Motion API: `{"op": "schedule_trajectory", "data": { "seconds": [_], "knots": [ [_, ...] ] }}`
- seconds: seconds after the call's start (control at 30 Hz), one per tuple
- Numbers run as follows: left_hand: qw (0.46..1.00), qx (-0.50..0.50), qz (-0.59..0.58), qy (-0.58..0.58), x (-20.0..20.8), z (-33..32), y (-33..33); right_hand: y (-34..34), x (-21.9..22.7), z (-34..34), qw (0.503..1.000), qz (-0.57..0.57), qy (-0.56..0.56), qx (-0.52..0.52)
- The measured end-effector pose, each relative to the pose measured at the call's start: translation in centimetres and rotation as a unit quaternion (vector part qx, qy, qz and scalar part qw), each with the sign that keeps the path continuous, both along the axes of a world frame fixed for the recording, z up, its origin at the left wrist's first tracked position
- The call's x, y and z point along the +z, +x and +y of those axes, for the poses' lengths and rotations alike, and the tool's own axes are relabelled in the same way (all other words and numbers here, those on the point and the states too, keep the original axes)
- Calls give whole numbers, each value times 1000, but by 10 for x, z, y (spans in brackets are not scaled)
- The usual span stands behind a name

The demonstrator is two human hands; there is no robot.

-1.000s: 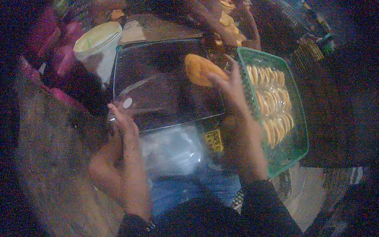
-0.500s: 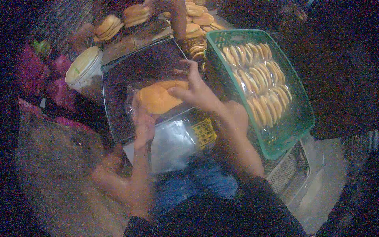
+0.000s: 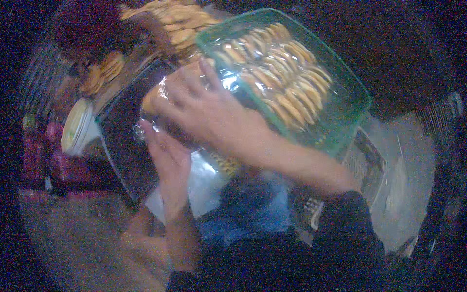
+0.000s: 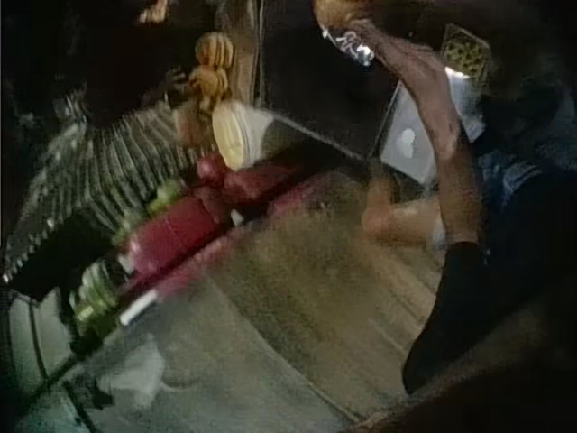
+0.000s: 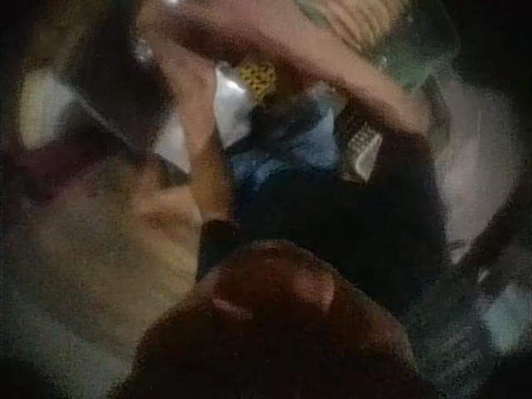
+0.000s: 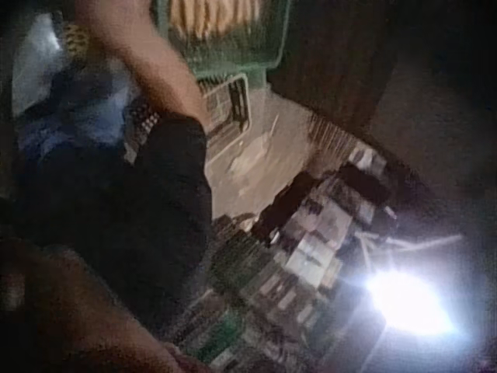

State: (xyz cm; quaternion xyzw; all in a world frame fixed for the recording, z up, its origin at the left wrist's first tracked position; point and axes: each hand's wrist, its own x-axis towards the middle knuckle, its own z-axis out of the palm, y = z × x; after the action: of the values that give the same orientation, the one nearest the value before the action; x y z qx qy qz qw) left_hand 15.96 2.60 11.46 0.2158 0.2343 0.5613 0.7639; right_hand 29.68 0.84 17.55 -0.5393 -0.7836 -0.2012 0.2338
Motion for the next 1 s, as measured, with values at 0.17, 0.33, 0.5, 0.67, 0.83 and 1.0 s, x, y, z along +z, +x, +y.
{"op": "schedule_trajectory", "data": {
  "seconds": [0.17, 0.33, 0.5, 0.67, 0.83, 1.0],
  "knots": [
    [879, -142, 422, 167, -11, -6, -26, 175, 1, -17, 961, 190, -103, -172],
    [638, -309, 705, 12, -84, -19, -109, 325, -48, -70, 902, 86, 26, -422],
    [507, -347, 787, 54, -103, -30, -126, 264, -66, 24, 927, 198, -23, -317],
    [748, -275, 603, 25, -104, -29, -126, 32, -34, 91, 881, 144, -448, 43],
    [794, -51, 588, 146, -113, -3, -102, -65, -75, 60, 864, 165, -423, 219],
    [988, -62, 97, -106, -98, 11, -105, -47, -96, 30, 722, 620, -286, 111]
  ]
}}
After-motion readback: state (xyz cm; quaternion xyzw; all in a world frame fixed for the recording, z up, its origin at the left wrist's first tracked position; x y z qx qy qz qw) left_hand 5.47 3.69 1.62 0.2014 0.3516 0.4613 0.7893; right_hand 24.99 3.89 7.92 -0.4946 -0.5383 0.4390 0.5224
